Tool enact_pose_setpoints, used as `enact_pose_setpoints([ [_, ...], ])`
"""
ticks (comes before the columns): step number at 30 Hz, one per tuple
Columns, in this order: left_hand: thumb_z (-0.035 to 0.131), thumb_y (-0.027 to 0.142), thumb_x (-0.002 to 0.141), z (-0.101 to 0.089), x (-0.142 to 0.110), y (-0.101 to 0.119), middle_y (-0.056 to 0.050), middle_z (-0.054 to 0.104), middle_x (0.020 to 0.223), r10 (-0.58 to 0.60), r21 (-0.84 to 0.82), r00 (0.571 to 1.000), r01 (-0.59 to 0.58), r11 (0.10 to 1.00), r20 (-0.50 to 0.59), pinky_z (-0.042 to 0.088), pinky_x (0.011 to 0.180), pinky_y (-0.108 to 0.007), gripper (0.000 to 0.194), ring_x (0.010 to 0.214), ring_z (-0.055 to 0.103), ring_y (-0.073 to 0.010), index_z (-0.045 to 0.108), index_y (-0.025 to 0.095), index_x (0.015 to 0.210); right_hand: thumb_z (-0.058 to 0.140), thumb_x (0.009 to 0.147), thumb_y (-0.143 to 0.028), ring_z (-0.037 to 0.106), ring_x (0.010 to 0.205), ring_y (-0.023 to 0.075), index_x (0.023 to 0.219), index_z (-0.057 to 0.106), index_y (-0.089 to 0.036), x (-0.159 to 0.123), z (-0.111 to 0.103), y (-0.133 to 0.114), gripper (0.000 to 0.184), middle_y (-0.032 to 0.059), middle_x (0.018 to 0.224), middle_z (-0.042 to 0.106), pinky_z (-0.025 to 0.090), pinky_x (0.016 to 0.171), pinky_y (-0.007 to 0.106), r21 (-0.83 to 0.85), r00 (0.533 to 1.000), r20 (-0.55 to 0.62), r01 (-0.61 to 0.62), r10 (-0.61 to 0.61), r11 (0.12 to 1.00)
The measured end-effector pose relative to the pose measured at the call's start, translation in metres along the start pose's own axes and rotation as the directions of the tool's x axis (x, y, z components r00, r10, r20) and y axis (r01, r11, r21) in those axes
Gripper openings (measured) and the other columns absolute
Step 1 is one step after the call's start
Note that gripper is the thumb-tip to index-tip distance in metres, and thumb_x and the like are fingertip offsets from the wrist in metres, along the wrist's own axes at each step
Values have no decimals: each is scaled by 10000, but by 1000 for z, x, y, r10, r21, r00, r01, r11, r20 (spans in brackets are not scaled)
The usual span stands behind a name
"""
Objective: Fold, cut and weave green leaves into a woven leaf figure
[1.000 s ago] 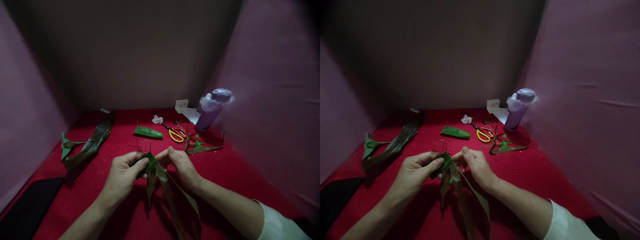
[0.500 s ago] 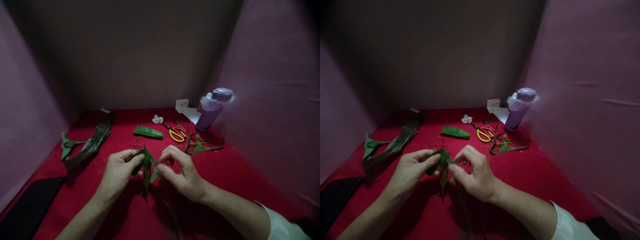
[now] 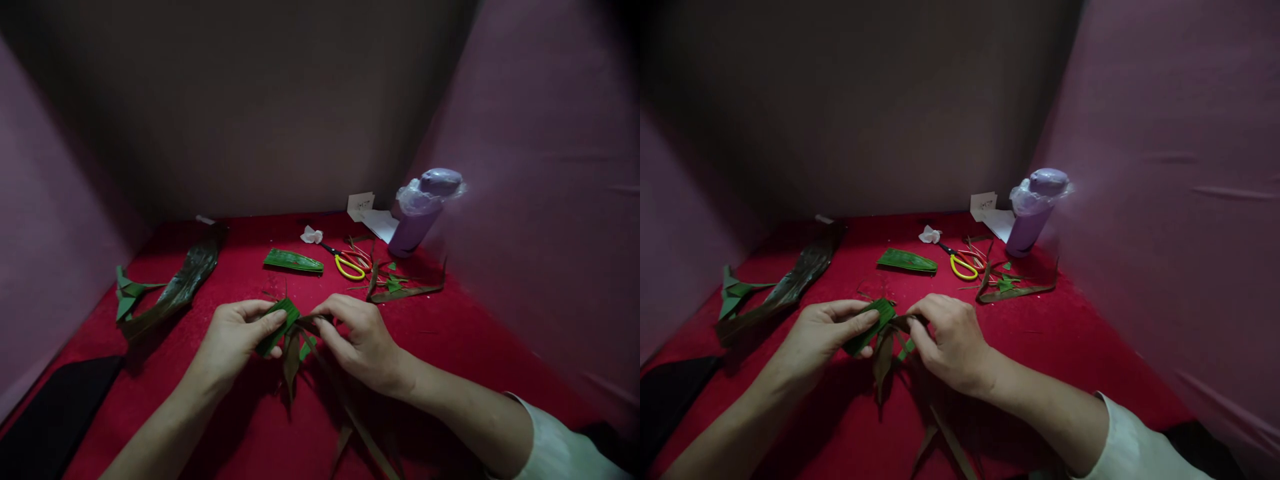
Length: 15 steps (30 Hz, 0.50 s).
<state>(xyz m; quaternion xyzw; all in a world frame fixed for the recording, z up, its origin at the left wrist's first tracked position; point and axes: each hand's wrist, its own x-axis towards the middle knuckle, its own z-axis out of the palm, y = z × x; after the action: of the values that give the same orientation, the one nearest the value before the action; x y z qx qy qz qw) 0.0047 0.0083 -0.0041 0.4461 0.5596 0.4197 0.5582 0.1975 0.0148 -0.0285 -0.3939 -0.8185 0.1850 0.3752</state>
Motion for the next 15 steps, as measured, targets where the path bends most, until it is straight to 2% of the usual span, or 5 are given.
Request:
enact_pose_setpoints([
  [4,733,285,666,-2,1,0,-7,658,587,-21,-6,999,21,1000,49,471,423,-176,188,413,572,-91,719,126,765,506,843,-167,559,707,136,818,629,-177,4,-4,0,125,23,770,634,424,673,259,86,997,9,-82,82,993],
  [10,727,287,676,-3,2,0,-7,646,560,-39,4,997,39,999,72,455,406,-176,180,396,570,-95,710,122,744,516,807,-122,551,611,104,732,632,-169,9,-6,0,146,-11,659,627,422,609,223,196,972,98,-231,215,953],
  [12,729,296,672,-3,3,0,-6,641,554,-44,-2,996,44,999,78,455,404,-178,188,394,567,-95,708,121,740,518,802,-116,554,614,106,731,635,-166,9,-6,1,146,-8,665,630,424,613,226,186,974,89,-223,209,957],
  [15,730,304,672,-3,3,1,-8,645,566,-59,-10,995,60,998,84,461,412,-181,199,396,561,-90,707,122,748,526,799,-108,560,639,114,768,643,-168,9,-7,2,135,2,697,637,431,640,238,149,989,62,-145,137,978],
])
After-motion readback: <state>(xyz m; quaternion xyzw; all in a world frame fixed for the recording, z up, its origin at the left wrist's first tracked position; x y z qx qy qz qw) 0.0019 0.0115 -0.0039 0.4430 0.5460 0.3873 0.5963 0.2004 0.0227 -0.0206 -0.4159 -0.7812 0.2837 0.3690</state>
